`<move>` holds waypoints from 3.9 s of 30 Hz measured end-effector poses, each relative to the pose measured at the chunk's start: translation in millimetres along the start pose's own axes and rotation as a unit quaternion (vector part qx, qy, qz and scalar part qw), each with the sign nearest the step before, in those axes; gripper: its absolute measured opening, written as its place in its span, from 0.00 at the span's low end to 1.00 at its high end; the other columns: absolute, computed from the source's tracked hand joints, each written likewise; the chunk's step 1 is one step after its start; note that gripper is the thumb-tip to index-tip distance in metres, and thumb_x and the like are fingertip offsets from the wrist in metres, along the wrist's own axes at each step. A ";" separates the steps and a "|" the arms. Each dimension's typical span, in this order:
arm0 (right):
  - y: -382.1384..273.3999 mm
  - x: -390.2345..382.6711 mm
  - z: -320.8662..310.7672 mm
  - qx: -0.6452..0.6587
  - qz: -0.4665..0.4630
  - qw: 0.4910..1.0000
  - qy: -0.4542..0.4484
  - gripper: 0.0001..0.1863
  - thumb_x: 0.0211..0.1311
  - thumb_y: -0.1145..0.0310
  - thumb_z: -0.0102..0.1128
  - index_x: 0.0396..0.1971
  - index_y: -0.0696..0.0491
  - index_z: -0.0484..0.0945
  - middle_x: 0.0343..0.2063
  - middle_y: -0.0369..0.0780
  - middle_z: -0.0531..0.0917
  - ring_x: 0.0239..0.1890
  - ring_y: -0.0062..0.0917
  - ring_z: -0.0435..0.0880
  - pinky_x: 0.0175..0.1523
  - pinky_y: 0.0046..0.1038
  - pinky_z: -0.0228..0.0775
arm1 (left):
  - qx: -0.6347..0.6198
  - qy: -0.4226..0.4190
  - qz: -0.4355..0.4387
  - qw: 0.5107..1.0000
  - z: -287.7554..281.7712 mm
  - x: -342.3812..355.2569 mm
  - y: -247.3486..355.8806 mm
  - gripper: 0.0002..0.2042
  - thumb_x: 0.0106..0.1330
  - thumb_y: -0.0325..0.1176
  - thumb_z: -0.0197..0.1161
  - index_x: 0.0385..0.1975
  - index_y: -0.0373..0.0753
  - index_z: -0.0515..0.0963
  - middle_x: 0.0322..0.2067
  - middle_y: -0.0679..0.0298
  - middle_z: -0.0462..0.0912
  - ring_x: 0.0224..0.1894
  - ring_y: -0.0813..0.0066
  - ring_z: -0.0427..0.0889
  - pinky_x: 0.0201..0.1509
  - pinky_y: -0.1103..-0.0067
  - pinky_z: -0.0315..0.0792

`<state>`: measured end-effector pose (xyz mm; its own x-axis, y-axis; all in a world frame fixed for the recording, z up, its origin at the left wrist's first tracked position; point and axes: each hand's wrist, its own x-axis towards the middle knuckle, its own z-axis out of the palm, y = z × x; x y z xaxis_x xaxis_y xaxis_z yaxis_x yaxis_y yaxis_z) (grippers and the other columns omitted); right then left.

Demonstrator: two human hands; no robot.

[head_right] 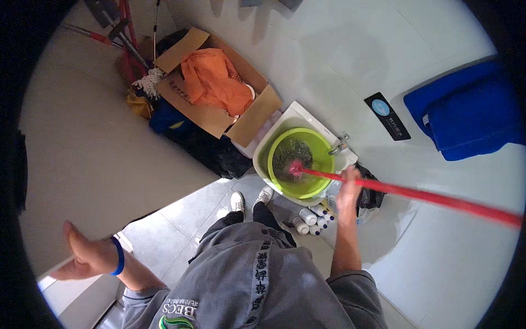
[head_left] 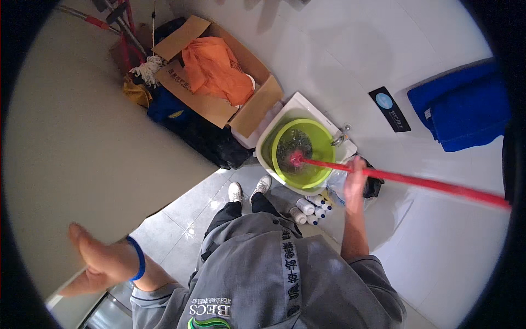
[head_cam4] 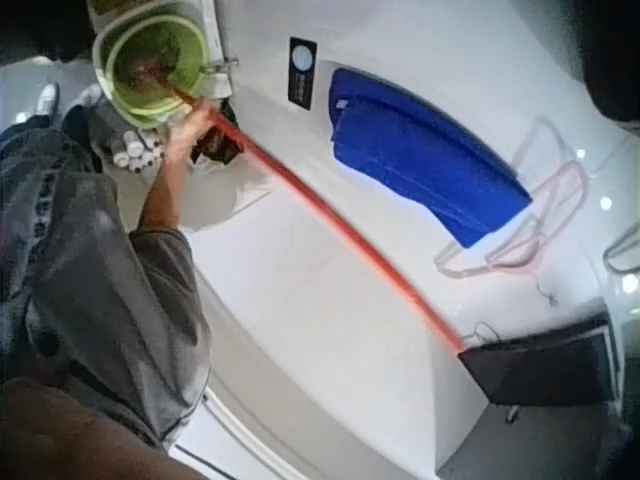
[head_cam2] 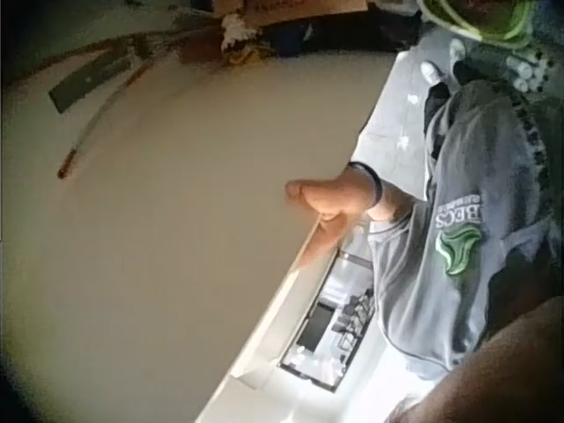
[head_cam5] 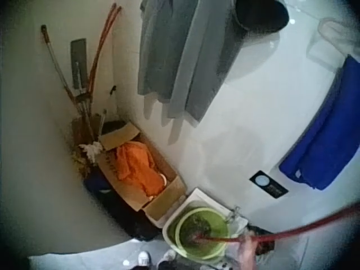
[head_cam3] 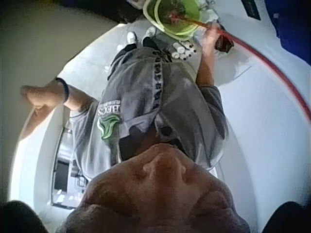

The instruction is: Mopping the floor in a public restroom and cleaning the mop in a bucket.

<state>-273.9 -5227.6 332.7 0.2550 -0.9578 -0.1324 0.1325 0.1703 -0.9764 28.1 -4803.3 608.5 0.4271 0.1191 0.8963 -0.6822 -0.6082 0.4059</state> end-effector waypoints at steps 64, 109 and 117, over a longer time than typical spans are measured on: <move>19.7 -3.8 37.1 -0.058 -0.054 0.994 -0.081 0.14 0.65 0.72 0.56 0.20 0.50 0.64 0.18 0.32 0.69 0.22 0.17 0.66 0.33 0.22 0.59 | -0.110 0.049 -0.014 0.993 16.5 -2.6 4.9 0.26 0.57 0.20 0.61 0.56 0.33 0.62 0.42 0.47 0.77 0.35 0.66 0.83 0.41 0.68 0.84; -426.0 -76.7 72.6 0.031 -0.262 0.942 -0.208 0.20 0.67 0.76 0.46 0.12 0.51 0.61 0.08 0.34 0.54 0.12 0.18 0.53 0.55 0.40 0.71 | -0.008 -0.055 0.046 0.997 12.8 16.4 18.7 0.25 0.53 0.17 0.58 0.52 0.25 0.58 0.39 0.47 0.77 0.34 0.70 0.83 0.42 0.76 0.79; -345.8 -83.2 26.4 0.043 -0.201 0.978 -0.014 0.22 0.69 0.71 0.46 0.13 0.46 0.55 0.09 0.30 0.53 0.13 0.17 0.51 0.43 0.30 0.63 | 0.049 -0.025 0.078 0.995 12.4 6.9 -1.3 0.16 0.57 0.32 0.63 0.44 0.33 0.72 0.32 0.55 0.83 0.33 0.69 0.86 0.32 0.70 0.82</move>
<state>-315.7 -5200.8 685.9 0.1923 -0.9446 0.2659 0.3077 -0.1993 -0.9304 39.3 -4811.4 612.0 0.3515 -0.0209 0.9360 -0.6827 -0.6898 0.2409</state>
